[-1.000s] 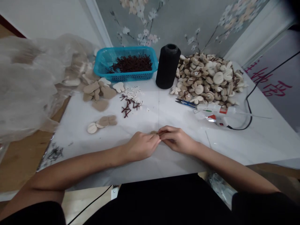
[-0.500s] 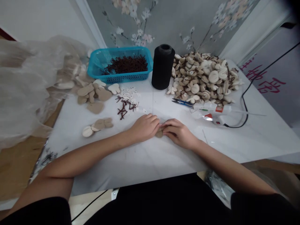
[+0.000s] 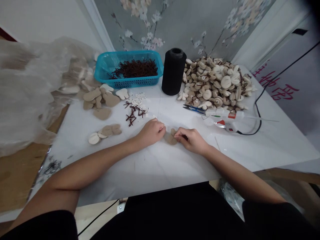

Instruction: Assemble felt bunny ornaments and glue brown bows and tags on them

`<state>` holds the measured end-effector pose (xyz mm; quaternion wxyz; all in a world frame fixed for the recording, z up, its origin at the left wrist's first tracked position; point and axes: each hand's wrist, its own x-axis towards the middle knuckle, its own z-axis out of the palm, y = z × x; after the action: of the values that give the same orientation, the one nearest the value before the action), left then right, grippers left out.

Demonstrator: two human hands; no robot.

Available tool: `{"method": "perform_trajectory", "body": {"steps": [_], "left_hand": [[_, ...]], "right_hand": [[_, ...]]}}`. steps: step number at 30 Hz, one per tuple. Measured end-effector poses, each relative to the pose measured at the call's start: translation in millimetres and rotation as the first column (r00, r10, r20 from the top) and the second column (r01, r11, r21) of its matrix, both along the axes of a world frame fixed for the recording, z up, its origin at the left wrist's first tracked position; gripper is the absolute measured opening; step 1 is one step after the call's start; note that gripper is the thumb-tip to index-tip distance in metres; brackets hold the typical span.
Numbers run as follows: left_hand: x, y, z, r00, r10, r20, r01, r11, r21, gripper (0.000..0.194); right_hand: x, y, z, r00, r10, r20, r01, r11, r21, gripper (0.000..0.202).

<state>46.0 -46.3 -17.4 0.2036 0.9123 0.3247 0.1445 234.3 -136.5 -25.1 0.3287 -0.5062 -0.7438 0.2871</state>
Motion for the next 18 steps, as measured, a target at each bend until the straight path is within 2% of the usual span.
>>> {"method": "perform_trajectory", "body": {"steps": [3, 8, 14, 16, 18], "left_hand": [[-3.1, 1.7, -1.4, 0.999, 0.011, 0.037, -0.011, 1.0, 0.014, 0.037], [-2.3, 1.4, 1.2, 0.995, 0.024, 0.094, -0.026, 0.999, 0.02, 0.036], [-4.5, -3.6, 9.6, 0.968, 0.038, 0.249, 0.028, 0.966, -0.259, 0.029], [-5.9, -6.5, 10.4, 0.98, 0.033, 0.196, 0.02, 0.964, -0.263, 0.025], [-6.6, -9.9, 11.2, 0.995, 0.03, 0.098, -0.008, 0.976, -0.215, 0.036]], "right_hand": [[3.0, -1.5, 0.8, 0.999, -0.032, 0.024, 0.032, 0.999, -0.015, 0.01], [-0.6, 2.2, 5.1, 0.995, -0.096, 0.003, 0.095, 0.987, -0.129, 0.01], [-5.5, 13.9, 14.3, 0.989, -0.124, 0.077, 0.14, 0.955, -0.261, 0.009], [-5.4, 17.7, 18.4, 0.99, -0.112, 0.085, 0.133, 0.941, -0.312, 0.027], [-5.1, 21.2, 21.9, 0.993, -0.083, 0.083, 0.107, 0.928, -0.358, 0.035]]}}
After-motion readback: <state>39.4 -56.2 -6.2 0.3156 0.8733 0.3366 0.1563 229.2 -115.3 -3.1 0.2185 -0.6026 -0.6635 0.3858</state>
